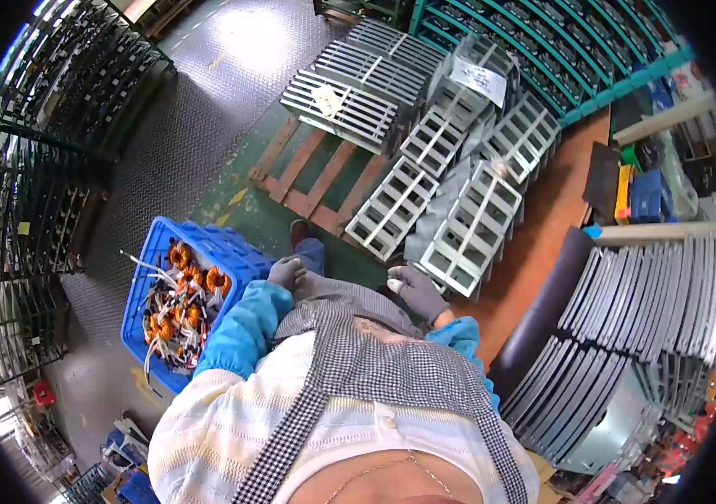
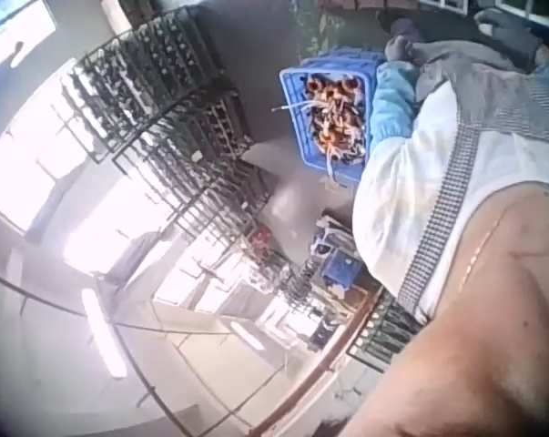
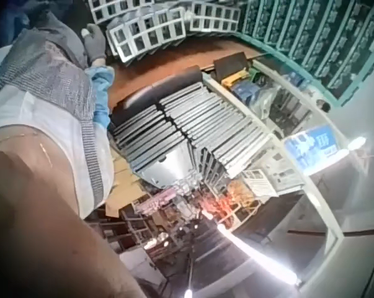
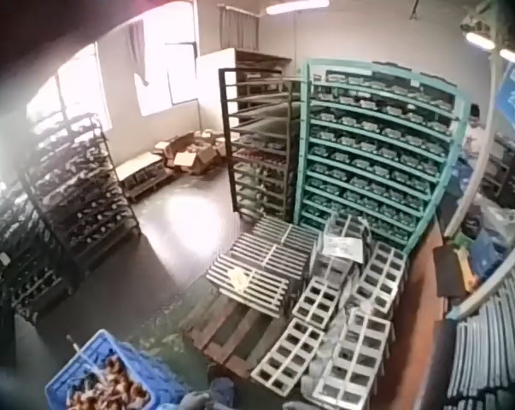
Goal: The recorder inserts black rubber grommets or stoppers into pre-drilled holes in a metal chassis panel.
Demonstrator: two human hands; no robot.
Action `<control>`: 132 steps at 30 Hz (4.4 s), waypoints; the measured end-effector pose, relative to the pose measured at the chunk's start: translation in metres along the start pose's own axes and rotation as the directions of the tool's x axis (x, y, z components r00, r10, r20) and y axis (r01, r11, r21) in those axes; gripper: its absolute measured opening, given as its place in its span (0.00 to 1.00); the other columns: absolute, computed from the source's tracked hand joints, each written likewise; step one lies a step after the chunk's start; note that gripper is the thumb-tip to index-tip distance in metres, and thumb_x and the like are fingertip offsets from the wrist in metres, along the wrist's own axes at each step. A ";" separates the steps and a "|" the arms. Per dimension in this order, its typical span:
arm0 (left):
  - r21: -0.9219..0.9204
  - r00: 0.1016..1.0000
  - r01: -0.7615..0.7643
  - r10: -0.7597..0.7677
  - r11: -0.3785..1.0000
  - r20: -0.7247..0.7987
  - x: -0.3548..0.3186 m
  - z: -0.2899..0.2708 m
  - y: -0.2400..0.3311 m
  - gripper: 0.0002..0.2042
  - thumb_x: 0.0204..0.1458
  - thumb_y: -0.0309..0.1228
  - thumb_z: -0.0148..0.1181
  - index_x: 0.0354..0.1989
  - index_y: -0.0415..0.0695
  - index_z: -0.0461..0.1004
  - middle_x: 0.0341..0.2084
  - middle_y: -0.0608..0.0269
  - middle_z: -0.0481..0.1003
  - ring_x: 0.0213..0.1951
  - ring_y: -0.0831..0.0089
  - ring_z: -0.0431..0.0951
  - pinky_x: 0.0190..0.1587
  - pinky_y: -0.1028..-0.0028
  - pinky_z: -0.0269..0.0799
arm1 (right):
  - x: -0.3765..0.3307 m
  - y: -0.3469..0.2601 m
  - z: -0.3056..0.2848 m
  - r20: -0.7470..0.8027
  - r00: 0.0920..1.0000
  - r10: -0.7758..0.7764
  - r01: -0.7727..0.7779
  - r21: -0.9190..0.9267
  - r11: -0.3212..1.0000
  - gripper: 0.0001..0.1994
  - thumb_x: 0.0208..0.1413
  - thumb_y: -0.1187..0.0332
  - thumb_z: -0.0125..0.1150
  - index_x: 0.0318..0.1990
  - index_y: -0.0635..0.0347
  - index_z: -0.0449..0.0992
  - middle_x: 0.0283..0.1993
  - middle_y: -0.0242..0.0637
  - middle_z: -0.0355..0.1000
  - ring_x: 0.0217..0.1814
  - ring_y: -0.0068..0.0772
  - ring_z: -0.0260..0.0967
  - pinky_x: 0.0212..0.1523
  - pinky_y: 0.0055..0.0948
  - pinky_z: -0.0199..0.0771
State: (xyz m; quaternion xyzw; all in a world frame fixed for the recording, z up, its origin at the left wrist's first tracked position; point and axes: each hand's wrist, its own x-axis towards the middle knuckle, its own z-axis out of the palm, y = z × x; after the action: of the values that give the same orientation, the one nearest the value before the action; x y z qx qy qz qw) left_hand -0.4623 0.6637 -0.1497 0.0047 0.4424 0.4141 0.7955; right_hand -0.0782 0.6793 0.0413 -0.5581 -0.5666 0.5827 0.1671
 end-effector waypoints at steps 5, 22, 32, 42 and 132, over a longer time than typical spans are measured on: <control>0.004 0.987 0.028 -0.027 1.000 -0.160 0.051 -0.020 0.075 0.03 0.60 0.27 0.53 0.40 0.44 0.69 0.26 0.65 0.69 0.28 0.70 0.73 0.25 0.72 0.67 | 0.118 -0.033 0.038 0.005 0.988 0.152 -0.151 0.114 0.982 0.20 0.60 0.60 0.60 0.55 0.63 0.74 0.48 0.40 0.77 0.50 0.33 0.74 0.54 0.31 0.72; -0.335 0.923 0.125 -0.234 0.934 -0.307 0.136 -0.206 0.269 0.10 0.64 0.35 0.48 0.46 0.43 0.71 0.39 0.63 0.76 0.46 0.69 0.74 0.46 0.66 0.73 | 0.517 -0.164 0.098 -0.090 0.934 0.347 -0.259 0.502 0.825 0.29 0.57 0.68 0.63 0.65 0.63 0.60 0.44 0.36 0.73 0.40 0.27 0.72 0.37 0.29 0.74; -0.100 0.836 0.227 -0.246 0.969 -0.489 0.243 -0.122 0.391 0.09 0.62 0.29 0.48 0.27 0.49 0.64 0.23 0.69 0.63 0.25 0.72 0.67 0.33 0.72 0.68 | 0.751 -0.052 0.029 -0.538 0.829 0.151 -0.330 -0.252 0.910 0.33 0.49 0.62 0.66 0.63 0.59 0.65 0.58 0.55 0.66 0.60 0.57 0.65 0.63 0.43 0.64; 0.091 0.955 0.149 -0.120 0.985 -0.271 0.492 -0.128 0.490 0.13 0.64 0.40 0.48 0.46 0.43 0.69 0.39 0.60 0.74 0.41 0.67 0.75 0.42 0.67 0.72 | 0.847 -0.018 0.042 -0.474 0.871 0.130 -0.283 -0.266 0.922 0.24 0.52 0.67 0.61 0.58 0.53 0.69 0.41 0.53 0.74 0.47 0.58 0.71 0.50 0.45 0.71; 0.616 0.859 0.502 -0.432 0.606 -0.275 0.877 -0.048 0.595 0.18 0.55 0.46 0.59 0.48 0.47 0.76 0.41 0.63 0.78 0.37 0.70 0.77 0.41 0.67 0.75 | 0.812 0.161 -0.201 0.079 0.443 0.893 -0.553 0.808 0.203 0.17 0.55 0.55 0.66 0.49 0.48 0.77 0.47 0.27 0.77 0.46 0.30 0.73 0.50 0.39 0.74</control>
State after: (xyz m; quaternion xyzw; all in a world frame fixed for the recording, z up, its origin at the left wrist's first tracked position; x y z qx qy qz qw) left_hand -0.6532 1.6185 -0.5704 0.1538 0.5845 0.0045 0.7967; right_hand -0.0994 1.3973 -0.4165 -0.7458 0.1180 0.6283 0.1873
